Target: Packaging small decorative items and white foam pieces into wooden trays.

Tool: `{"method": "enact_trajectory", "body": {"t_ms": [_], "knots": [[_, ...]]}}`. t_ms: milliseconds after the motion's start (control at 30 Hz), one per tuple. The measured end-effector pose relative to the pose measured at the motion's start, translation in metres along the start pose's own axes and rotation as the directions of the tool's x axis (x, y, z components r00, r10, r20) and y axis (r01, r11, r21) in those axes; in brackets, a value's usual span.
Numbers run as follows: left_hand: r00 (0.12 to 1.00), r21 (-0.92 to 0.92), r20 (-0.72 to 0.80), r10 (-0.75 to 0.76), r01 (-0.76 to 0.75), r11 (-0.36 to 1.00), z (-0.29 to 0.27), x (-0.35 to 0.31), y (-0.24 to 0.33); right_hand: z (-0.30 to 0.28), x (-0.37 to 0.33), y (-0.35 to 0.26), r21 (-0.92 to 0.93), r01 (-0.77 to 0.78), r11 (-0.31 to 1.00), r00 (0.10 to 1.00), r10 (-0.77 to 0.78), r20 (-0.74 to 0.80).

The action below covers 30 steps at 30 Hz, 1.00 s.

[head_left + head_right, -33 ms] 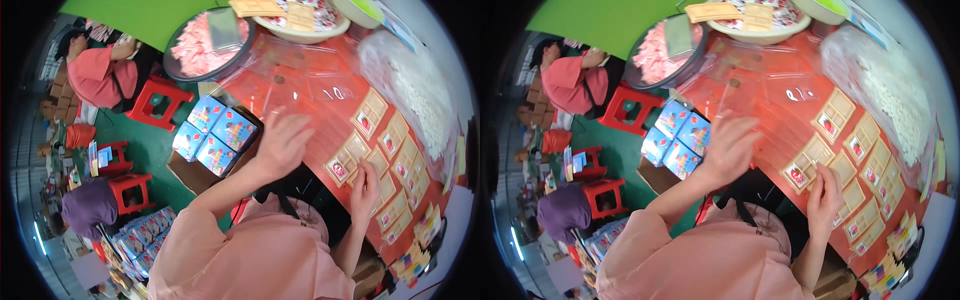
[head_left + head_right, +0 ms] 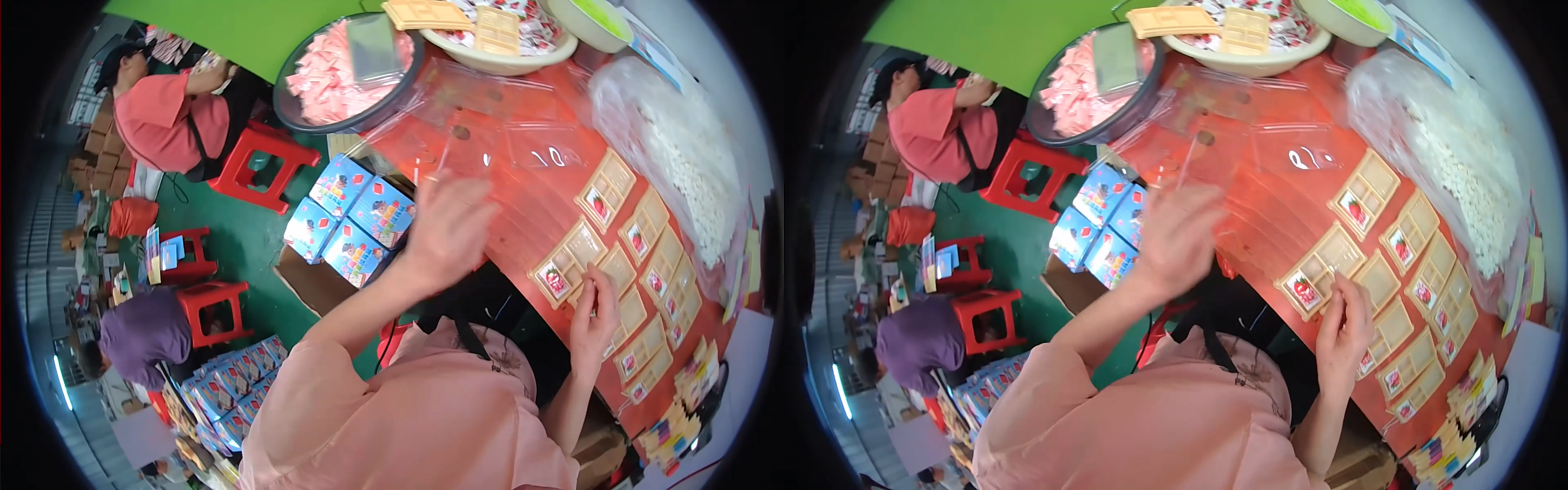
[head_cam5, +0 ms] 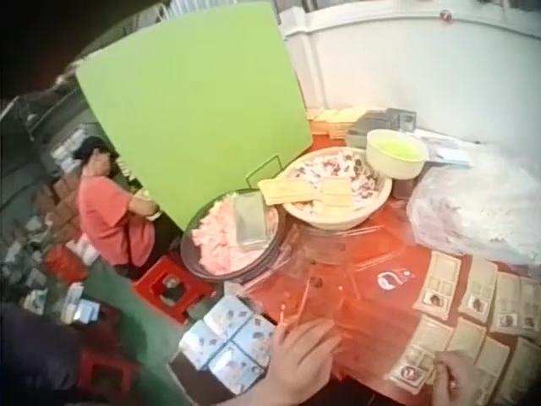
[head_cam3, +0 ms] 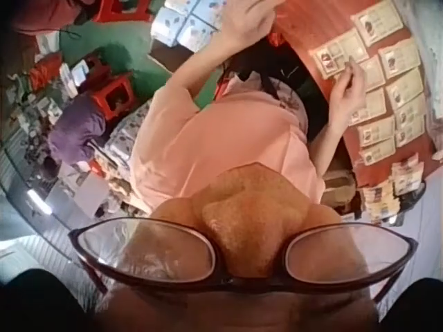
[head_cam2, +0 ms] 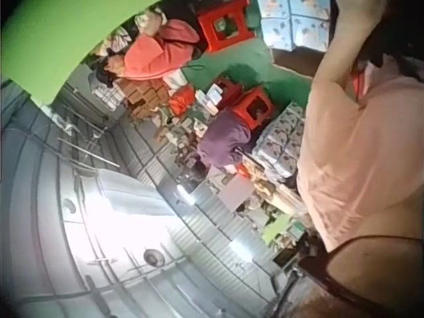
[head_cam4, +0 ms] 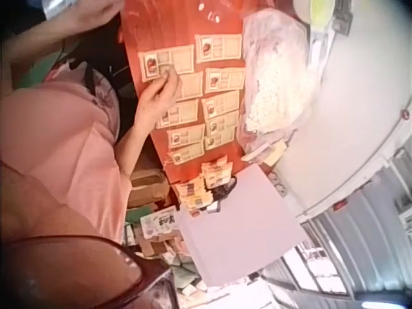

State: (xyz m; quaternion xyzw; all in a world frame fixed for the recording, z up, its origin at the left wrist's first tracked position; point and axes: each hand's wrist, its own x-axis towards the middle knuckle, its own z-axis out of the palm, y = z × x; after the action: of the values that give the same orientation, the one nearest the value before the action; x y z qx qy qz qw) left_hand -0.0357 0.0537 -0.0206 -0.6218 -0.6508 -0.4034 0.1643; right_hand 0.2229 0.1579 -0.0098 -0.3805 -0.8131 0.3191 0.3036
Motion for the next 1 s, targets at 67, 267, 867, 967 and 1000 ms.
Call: {"method": "enact_trajectory", "body": {"t_ms": [67, 267, 867, 967, 1000], "knots": [[0.982, 0.172, -0.187, 0.017, 0.015, 0.985, -0.026, 0.01, -0.042, -0.002, -0.008, -0.005, 0.027, -0.04, 0.999, 0.999, 0.041, -0.006], [0.935, 0.468, -0.306, -0.18, 0.312, 0.827, -0.107, 0.063, -0.152, -0.001, -0.009, -0.011, -0.004, 0.082, 0.997, 0.995, -0.081, 0.055], [0.951, 0.408, 0.056, -0.304, 0.256, 0.876, -0.047, 0.07, -0.208, 0.032, -0.025, 0.009, -0.473, 0.233, 0.85, 0.972, -0.193, 0.131], [0.969, 0.436, -0.103, -0.224, 0.246, 0.866, -0.051, 0.065, -0.214, 0.037, -0.02, 0.011, -0.45, 0.221, 0.865, 0.975, -0.18, 0.134], [0.976, 0.47, -0.12, -0.18, 0.216, 0.856, -0.05, 0.064, -0.215, 0.038, -0.021, 0.012, -0.47, 0.199, 0.86, 0.979, -0.155, 0.13]]}}
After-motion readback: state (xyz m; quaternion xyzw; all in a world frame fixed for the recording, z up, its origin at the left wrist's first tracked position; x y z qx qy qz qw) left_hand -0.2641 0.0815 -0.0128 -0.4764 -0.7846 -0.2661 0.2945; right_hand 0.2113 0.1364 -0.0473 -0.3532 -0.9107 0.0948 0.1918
